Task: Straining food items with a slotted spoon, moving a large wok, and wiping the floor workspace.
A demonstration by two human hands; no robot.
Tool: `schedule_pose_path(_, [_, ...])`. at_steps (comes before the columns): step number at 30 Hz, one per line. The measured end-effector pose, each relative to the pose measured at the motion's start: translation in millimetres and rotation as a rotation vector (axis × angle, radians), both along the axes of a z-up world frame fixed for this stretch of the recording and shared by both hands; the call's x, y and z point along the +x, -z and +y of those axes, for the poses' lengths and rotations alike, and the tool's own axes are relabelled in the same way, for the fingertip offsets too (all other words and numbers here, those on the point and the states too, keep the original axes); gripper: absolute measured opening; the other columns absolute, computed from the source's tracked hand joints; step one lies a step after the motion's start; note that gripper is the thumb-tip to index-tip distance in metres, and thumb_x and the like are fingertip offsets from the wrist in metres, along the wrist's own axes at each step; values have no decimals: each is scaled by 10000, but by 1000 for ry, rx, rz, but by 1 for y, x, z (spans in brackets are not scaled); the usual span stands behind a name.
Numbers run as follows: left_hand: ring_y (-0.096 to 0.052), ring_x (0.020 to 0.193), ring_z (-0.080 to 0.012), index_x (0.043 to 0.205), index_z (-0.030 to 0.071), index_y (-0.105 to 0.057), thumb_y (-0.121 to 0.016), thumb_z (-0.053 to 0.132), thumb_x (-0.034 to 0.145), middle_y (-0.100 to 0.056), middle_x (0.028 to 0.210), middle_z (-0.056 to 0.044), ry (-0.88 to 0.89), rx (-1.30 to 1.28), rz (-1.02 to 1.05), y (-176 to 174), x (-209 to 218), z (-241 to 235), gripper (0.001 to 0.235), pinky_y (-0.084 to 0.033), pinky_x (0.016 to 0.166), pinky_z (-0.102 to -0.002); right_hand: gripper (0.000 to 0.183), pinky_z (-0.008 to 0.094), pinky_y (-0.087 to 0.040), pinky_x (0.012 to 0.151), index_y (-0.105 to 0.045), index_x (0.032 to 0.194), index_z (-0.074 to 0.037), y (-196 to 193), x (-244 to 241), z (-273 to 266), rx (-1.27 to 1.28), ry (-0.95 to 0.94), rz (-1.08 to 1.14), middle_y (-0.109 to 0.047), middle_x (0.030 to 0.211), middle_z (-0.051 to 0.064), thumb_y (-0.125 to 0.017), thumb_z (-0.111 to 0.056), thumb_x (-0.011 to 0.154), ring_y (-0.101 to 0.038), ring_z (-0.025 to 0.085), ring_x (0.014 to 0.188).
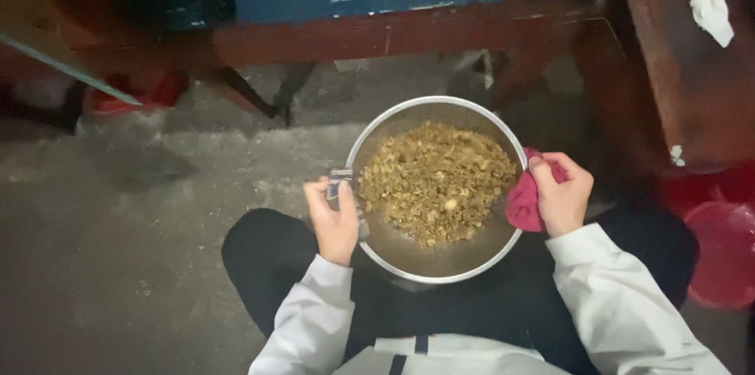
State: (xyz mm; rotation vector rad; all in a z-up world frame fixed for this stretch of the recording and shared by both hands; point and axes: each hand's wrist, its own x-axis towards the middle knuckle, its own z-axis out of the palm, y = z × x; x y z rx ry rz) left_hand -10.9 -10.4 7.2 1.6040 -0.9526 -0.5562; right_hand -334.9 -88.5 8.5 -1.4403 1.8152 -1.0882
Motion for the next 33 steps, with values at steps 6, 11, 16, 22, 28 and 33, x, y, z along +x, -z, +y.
schedule_pose_path(6, [-549,896,-213,1165,39,-521,-684,55,941,-530,976,-152,-78,-98,-80,22,0,31,278,-432,826,-368,44,287,-439,694,-730,914,-134,1,-12,26,8,26,-14,-588,684,42,-724,-142,956,-501,103,706])
schedule_pose_path(11, [-505,1061,-133,989,74,-415,-628,62,980,-538,1023,-97,-59,-23,72,16,-1,9,214,-405,1008,-373,79,289,-434,664,-713,849,-124,-2,3,-1,23,48,-34,-571,637,28,-724,-118,927,-477,101,674])
schedule_pose_path(16, [-547,1147,-198,973,72,-405,-637,26,964,-577,1046,-158,-47,-3,47,0,-6,24,236,-392,1044,-428,71,288,-437,699,-715,881,-111,16,-17,21,-34,28,-33,-575,671,58,-701,-118,950,-492,107,705])
schedule_pose_path(22, [-499,992,-120,972,61,-424,-623,44,980,-560,956,-111,-36,-33,59,-21,-11,19,199,-424,960,-378,65,312,-449,719,-710,888,-99,3,-16,23,-49,23,-29,-590,689,61,-710,-129,946,-500,119,718])
schedule_pose_path(28, [-496,827,-162,1081,20,-468,-569,101,963,-504,966,-80,20,-32,-67,-12,0,22,176,-467,775,-299,132,240,-433,722,-680,1011,48,3,-19,27,-43,-16,-55,-625,855,65,-601,-53,980,-497,134,742])
schedule_pose_path(33, [-503,750,-109,1049,55,-396,-543,55,988,-516,968,-64,71,-53,75,-30,-7,11,159,-472,693,-260,118,225,-427,681,-674,967,45,-19,-22,17,-55,-11,-104,-598,804,34,-631,-61,990,-482,108,705])
